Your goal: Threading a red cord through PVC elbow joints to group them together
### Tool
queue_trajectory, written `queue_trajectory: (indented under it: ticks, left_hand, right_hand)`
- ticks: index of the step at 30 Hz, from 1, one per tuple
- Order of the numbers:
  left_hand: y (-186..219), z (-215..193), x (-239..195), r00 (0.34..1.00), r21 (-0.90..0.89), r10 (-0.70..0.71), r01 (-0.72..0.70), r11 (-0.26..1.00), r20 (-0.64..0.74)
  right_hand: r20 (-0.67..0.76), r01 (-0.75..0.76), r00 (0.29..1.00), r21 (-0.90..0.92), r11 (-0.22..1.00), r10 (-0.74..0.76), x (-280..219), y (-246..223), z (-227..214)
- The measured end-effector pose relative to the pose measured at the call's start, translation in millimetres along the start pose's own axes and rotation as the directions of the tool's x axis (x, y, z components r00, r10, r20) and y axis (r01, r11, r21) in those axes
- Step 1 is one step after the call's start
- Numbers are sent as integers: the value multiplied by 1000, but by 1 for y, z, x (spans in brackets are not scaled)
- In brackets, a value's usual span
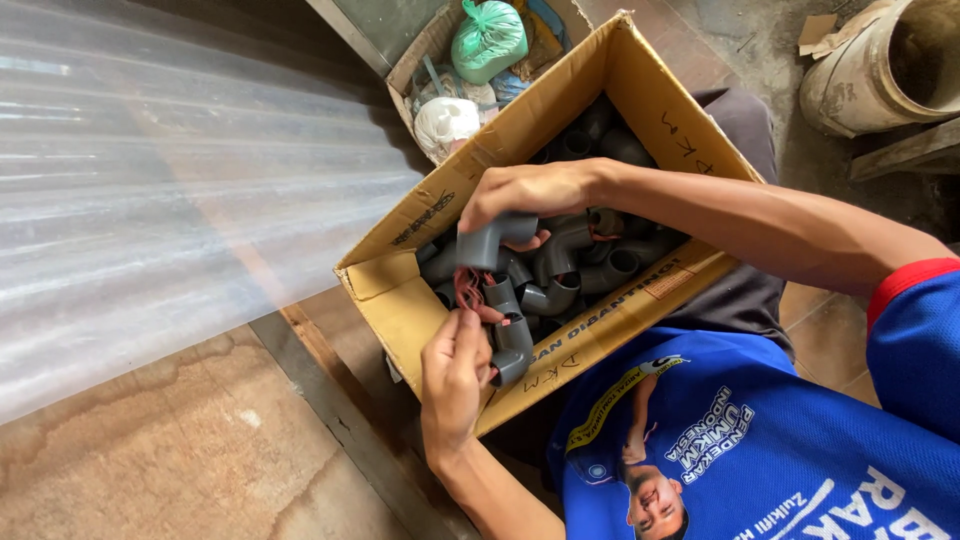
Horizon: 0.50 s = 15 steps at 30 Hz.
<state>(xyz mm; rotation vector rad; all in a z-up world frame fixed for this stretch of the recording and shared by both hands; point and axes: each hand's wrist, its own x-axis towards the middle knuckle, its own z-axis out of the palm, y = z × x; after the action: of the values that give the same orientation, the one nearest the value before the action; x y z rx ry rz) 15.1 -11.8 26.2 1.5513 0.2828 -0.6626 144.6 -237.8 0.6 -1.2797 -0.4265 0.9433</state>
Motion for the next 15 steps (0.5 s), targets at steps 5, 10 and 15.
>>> queue_trajectory:
  ticks: [5, 10, 15]
  left_hand:
    - [-4, -4, 1, 987, 34, 48, -54, 998, 153]
    - [-22, -7, 15, 982, -109, 90, -72, 991, 168]
    - [-29, 5, 34, 999, -218, 0, 8, 976, 37]
  right_hand:
    - [-77, -136, 990, -310, 941, 117, -8, -28, 5]
    - [-137, -152, 986, -465, 872, 99, -10, -30, 3]
    - [16, -124, 991, -287, 950, 134, 0, -7, 6]
